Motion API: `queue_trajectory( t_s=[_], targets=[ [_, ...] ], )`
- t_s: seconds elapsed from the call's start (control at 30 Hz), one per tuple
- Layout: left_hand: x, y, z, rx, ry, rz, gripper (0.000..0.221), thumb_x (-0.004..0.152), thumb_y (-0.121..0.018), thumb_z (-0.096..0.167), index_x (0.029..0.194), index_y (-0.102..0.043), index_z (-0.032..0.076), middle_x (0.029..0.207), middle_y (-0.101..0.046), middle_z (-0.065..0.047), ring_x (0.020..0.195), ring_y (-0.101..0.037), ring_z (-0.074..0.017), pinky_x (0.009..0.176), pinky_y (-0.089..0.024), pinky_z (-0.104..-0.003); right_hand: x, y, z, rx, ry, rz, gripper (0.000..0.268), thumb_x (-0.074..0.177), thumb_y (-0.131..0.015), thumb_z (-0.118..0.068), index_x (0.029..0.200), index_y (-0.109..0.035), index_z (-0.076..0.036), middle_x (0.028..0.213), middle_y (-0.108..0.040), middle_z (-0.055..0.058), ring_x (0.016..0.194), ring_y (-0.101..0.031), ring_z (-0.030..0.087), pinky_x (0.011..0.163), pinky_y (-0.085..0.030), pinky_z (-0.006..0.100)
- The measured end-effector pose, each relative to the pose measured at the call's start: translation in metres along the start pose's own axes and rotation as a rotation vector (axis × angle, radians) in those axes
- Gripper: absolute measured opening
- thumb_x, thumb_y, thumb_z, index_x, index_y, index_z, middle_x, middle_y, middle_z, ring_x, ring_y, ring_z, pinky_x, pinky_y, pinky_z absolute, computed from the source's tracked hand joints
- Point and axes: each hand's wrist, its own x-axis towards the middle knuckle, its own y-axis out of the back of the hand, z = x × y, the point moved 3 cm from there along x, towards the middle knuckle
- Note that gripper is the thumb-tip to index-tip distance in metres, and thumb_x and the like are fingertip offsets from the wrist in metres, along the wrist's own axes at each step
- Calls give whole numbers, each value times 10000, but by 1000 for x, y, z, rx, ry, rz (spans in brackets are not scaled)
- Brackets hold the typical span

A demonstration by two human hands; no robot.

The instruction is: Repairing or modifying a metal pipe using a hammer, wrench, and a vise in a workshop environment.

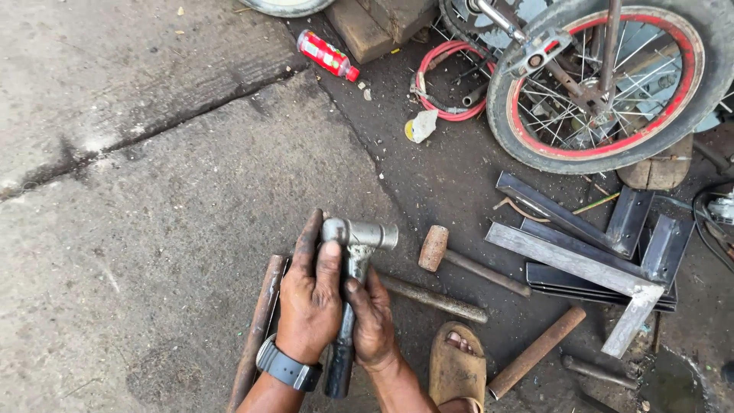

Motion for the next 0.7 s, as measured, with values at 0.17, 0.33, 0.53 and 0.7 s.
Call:
queue_trajectory(
  t_s=[0.17,0.33,0.53,0.7],
  targets=[
    [7,24,27,-488,331,134,632,948,-467,491,1391,-660,84,1297,-735,-70,1181,-657,-138,1031,-517,-295,4,-64,-26,-583,116,-14,480,966,-702,-280,1384,-614,-60,1325,-728,116,1237,-684,288,1040,-583,409],
    [14,58,33,-724,393,201,577,998,-446,542,1232,-732,98,1163,-757,-103,1021,-686,-215,921,-544,-361,12,-125,-45,-1402,-45,-66,629,903,-641,-454,1462,-564,-176,1180,-771,186,1056,-756,406,858,-624,512],
    [35,105,10,-1332,422,85,740,928,-496,722,1037,-773,45,708,-720,-122,598,-695,-227,485,-528,-324,29,-242,-92,-1981,-168,-647,527,961,-587,-407,1406,-644,-129,1118,-770,262,1069,-729,497,927,-575,598],
    [32,113,17,-1377,424,21,573,893,-493,748,956,-708,221,1011,-808,-92,522,-675,-258,516,-564,-431,54,-265,-124,-2059,-166,-660,441,982,-623,-361,1340,-711,-120,975,-824,184,1008,-780,413,949,-581,553]
  ],
)
